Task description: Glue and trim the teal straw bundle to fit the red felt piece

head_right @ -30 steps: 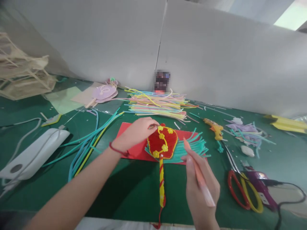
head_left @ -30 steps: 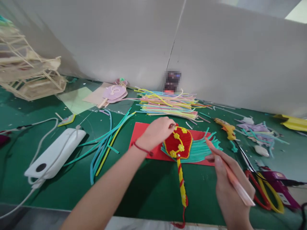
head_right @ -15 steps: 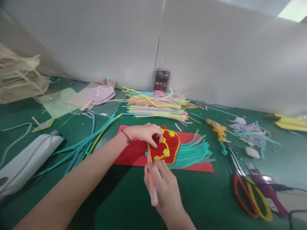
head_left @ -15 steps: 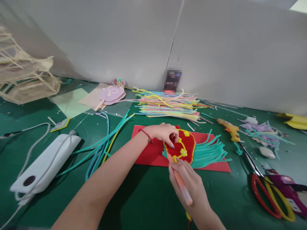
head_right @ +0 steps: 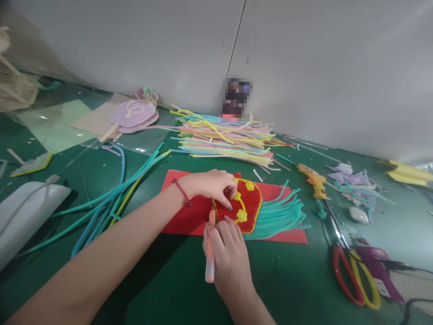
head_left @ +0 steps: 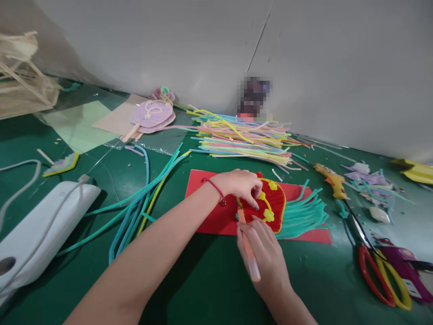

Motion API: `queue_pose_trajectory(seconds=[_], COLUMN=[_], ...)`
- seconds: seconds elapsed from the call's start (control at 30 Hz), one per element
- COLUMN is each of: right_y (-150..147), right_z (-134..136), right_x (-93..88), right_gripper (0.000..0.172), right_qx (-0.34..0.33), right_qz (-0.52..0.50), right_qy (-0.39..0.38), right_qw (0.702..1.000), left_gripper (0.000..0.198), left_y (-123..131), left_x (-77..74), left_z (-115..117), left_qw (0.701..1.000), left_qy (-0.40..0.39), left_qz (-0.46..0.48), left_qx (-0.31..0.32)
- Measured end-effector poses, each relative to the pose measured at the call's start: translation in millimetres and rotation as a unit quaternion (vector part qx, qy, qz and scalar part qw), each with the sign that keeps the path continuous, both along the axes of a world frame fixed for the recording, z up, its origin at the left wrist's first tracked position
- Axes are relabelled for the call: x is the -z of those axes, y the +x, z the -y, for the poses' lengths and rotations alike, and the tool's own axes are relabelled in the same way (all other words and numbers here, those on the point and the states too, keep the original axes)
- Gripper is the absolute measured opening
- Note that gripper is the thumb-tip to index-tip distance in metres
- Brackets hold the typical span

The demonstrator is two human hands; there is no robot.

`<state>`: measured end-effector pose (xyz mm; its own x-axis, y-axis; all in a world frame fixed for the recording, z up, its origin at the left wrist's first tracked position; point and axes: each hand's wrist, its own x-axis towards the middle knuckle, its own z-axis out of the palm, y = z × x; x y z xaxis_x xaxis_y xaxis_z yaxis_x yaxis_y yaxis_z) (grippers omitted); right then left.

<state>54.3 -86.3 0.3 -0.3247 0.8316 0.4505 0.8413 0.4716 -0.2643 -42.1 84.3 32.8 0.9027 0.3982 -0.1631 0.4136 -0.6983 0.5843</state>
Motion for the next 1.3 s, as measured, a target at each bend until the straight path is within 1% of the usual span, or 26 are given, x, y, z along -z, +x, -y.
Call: queue_pose_trajectory(seconds=[0.13, 0.27, 0.53, 0.8, 0.9, 1.0, 1.07, 1.17, 1.3], right_y=[0, -2, -4, -8, -10, -10, -9, -8, -10], right_z=[0, 2, 13, 8, 8, 11, 14, 18, 16], right_x=[3.5, 4.0, -0.6, 2.0, -1.1, -6.0, -9.7, -13.4, -11.0], right_gripper=[0.022, 0.02, 0.015, 0.017, 0.012, 0.009, 0.009, 0.012, 0.011], right_qx=[0.002, 0.013, 0.018, 0.049, 0.066, 0.066, 0.058, 0.056, 0.061], right_qz=[0.031, 0.047, 0.056, 0.086, 0.069, 0.05, 0.048, 0.039, 0.039], right_qy=[0.004, 0.012, 0.032, 0.019, 0.038, 0.048, 0.04, 0.029, 0.032], right_qw=[1.0, 0.999, 0.998, 0.995, 0.995, 0.995, 0.996, 0.997, 0.997], left_gripper=[0.024, 0.022, 0.018, 0.015, 0.017, 0.025, 0.029, 0.029, 0.028], left_y=[3, 3, 3, 3, 2, 0, -1, -1, -1], left_x=[-2.5, -2.8, -4.0, -1.9, -2.9, -6.8, -9.9, -13.0, -14.1], left_z=[5, 7, 8, 6, 6, 7, 9, 12, 13], left_qw=[0.999, 0.998, 0.998, 0.999, 0.999, 0.998, 0.998, 0.996, 0.996], left_qy=[0.029, 0.045, 0.041, 0.041, 0.037, 0.043, 0.051, 0.06, 0.063], left_qz=[-0.016, -0.014, -0.015, -0.014, -0.015, -0.033, -0.049, -0.06, -0.066], left_qx=[-0.024, -0.028, -0.038, -0.033, -0.024, -0.008, -0.004, -0.007, -0.007])
